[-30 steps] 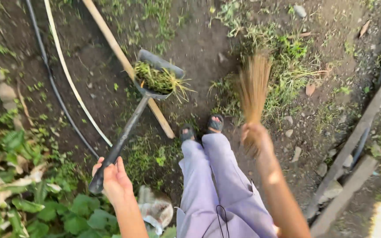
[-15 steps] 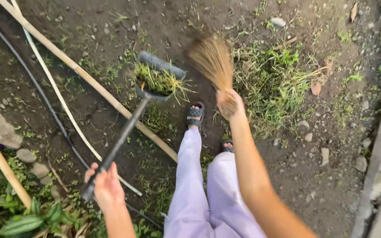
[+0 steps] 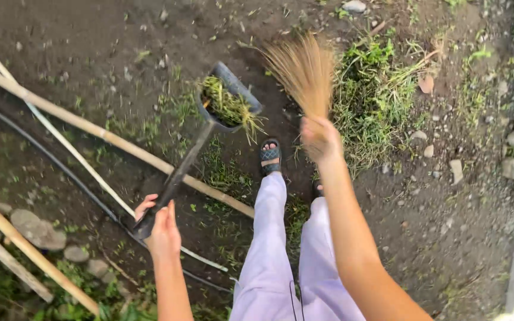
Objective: Sweeping and collecting cut grass and garden debris using a broom and dustpan.
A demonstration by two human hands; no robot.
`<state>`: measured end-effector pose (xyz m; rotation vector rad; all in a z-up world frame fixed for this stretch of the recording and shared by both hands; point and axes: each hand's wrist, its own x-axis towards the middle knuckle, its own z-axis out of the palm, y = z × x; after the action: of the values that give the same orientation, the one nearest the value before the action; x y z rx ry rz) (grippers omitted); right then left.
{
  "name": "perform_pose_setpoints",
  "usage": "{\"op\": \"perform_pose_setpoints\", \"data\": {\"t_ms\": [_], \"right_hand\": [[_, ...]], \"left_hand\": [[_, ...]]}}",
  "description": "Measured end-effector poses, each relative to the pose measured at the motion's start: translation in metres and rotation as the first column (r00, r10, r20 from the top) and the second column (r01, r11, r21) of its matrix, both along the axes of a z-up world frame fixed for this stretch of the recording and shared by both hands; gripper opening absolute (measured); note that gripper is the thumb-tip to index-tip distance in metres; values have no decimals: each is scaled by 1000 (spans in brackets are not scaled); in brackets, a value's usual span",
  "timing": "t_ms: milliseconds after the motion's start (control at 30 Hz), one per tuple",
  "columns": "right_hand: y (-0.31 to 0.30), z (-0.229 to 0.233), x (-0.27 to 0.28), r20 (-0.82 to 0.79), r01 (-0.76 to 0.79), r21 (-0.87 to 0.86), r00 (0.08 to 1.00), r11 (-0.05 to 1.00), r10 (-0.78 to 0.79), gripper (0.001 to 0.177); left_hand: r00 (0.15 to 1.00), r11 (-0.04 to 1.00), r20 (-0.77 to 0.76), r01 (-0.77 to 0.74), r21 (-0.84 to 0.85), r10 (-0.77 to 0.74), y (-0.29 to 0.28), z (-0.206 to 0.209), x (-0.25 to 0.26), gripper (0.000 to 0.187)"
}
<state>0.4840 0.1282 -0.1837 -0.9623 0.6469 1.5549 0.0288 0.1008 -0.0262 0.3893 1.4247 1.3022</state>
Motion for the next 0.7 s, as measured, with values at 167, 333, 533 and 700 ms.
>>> {"op": "perform_pose_setpoints", "data": {"t_ms": [167, 333, 533, 700], "right_hand": [[-146, 59, 21, 225, 300, -152, 938, 942, -263, 29], [-218, 77, -6, 167, 356, -146, 928, 923, -332, 39], [-223, 98, -7, -48, 538, -173, 832, 825, -553, 43], [-233, 111, 1, -90, 573, -201, 797, 794, -598, 44]], "left_hand": [[973, 973, 16, 231, -16, -231, 49, -27, 42, 37], [886, 888, -78, 449, -98, -457, 114, -49, 107, 34], [717, 718, -36, 695, -30, -696, 191, -63, 187, 28], [614, 633, -156, 755, -169, -774, 227, -47, 250, 26]]}}
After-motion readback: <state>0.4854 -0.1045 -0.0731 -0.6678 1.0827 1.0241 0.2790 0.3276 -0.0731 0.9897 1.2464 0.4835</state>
